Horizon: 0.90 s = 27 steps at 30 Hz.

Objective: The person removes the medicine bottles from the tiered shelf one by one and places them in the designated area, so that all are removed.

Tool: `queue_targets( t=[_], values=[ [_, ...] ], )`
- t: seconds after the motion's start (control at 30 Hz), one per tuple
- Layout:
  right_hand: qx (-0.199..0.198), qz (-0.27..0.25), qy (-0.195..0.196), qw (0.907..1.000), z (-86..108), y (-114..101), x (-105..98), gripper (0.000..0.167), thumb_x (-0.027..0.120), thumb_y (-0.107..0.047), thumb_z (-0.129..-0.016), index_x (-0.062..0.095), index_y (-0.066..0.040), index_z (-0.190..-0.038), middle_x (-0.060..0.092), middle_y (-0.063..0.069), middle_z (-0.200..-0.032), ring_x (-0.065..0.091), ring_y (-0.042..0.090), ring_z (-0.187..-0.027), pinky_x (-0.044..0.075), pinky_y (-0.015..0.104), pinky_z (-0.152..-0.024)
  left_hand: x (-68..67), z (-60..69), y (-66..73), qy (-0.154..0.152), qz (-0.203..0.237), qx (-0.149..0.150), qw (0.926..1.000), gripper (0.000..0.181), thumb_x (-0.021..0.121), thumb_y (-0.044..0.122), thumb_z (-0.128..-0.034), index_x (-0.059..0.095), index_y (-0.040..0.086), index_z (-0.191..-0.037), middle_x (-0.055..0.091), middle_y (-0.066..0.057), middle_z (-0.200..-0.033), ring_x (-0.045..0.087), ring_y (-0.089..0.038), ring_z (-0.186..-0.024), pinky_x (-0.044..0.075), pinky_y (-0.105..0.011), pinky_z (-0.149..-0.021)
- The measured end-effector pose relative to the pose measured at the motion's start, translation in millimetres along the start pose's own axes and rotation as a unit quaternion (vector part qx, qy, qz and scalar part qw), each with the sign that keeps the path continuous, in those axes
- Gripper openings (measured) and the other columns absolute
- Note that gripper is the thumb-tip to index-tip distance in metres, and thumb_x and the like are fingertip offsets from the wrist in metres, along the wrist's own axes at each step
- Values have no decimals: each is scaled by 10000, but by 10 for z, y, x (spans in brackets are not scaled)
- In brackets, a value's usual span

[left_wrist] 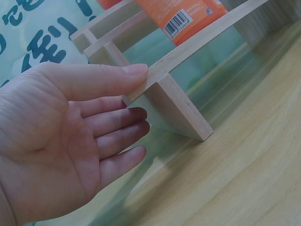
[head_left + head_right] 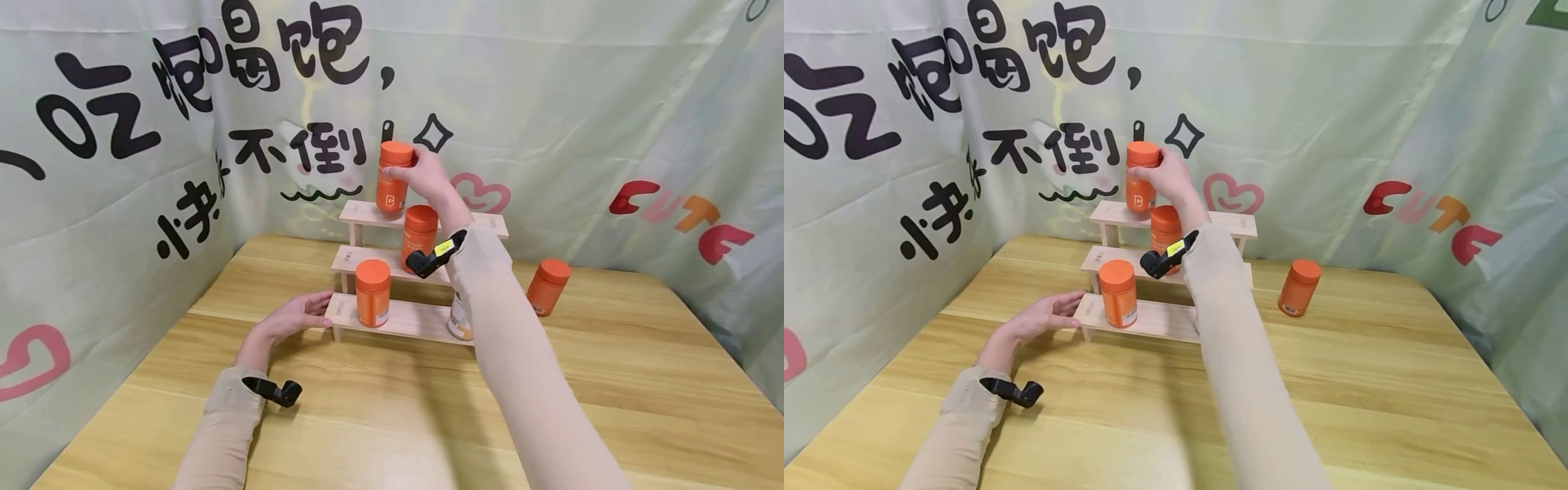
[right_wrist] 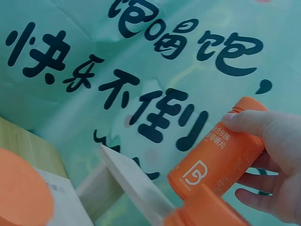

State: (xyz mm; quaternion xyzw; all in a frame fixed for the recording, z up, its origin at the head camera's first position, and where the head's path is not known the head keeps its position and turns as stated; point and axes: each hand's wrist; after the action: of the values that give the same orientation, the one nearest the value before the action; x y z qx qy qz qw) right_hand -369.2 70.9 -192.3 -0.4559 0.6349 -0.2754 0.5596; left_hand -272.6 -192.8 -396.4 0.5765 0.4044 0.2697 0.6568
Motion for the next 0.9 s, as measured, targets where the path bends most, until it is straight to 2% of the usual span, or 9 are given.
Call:
queue_targets(
  t=[0.3, 0.37, 0.43, 0.53, 0.57, 0.7, 0.8, 0.9],
  values=[
    [64, -413, 105, 9991, 82, 1, -368, 501, 663, -237, -857, 455, -85, -1286, 536, 54, -1181, 487, 176, -1030, 420, 342, -896, -3, -2, -2, 6, 14, -27, 10000, 813, 651, 66, -842, 119, -113, -1429, 149, -272, -1479, 186, -375, -1356, 200, -446, -1089],
    [95, -459, 120, 9988, 113, 8, -450, 508, 659, -237, -860, 441, -87, -1294, 532, 56, -1188, 500, 188, -1025, 456, 328, -825, -11, -1, -7, 23, -21, -3, 10000, 806, 648, 66, -844, 122, -111, -1430, 149, -271, -1479, 184, -375, -1357, 198, -450, -1090],
    [111, -454, 165, 9988, 141, 30, -534, 513, 655, -238, -863, 437, -90, -1303, 533, 60, -1195, 506, 194, -1023, 456, 308, -773, -21, -3, -12, 48, -21, -8, 10000, 803, 648, 66, -843, 131, -104, -1433, 150, -260, -1484, 182, -366, -1360, 195, -446, -1091],
    [79, -509, 234, 9984, 171, 90, -661, 516, 659, -221, -859, 443, -76, -1305, 538, 77, -1195, 520, 201, -1017, 467, 312, -773, -31, -4, -24, 2, -59, 35, 10000, 803, 646, 75, -847, 126, -109, -1431, 144, -268, -1482, 177, -372, -1359, 196, -452, -1089],
    [61, -484, 294, 9984, 181, 116, -705, 515, 662, -219, -857, 449, -68, -1301, 541, 78, -1193, 522, 190, -1016, 446, 298, -811, -33, -2, -24, -7, -64, 38, 10000, 803, 644, 76, -849, 124, -110, -1431, 141, -270, -1482, 174, -374, -1359, 196, -453, -1089],
    [161, -455, 422, 9979, 227, 227, -888, 530, 679, -235, -843, 456, -71, -1295, 551, 82, -1172, 568, 207, -930, 490, 308, -761, -36, 11, -24, 24, -90, -1, 10000, 793, 639, 75, -854, 127, -111, -1430, 137, -270, -1484, 169, -376, -1361, 198, -453, -1088],
    [238, -392, 487, 9978, 291, 324, -1035, 560, 673, -233, -848, 432, -66, -1325, 536, 92, -1190, 567, 218, -938, 500, 336, -809, -32, 15, -17, 33, -107, -12, 9999, 795, 642, 83, -855, 129, -109, -1431, 138, -268, -1485, 170, -372, -1362, 200, -450, -1088],
    [279, -355, 593, 9972, 372, 431, -1193, 590, 663, -218, -855, 404, -52, -1359, 514, 96, -1224, 527, 197, -1024, 441, 380, -939, -17, 6, -11, -5, -93, 14, 10000, 799, 643, 84, -855, 124, -113, -1430, 139, -273, -1483, 174, -372, -1360, 203, -448, -1087]
  ],
)
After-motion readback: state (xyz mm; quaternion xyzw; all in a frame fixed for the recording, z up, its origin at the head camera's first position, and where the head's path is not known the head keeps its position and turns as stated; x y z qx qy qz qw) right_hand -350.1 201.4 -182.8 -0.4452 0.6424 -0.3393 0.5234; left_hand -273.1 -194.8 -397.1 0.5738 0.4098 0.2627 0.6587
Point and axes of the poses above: each hand's wrist, its own z-axis away from the middle knuckle, its own x-axis out of the palm, y = z × x
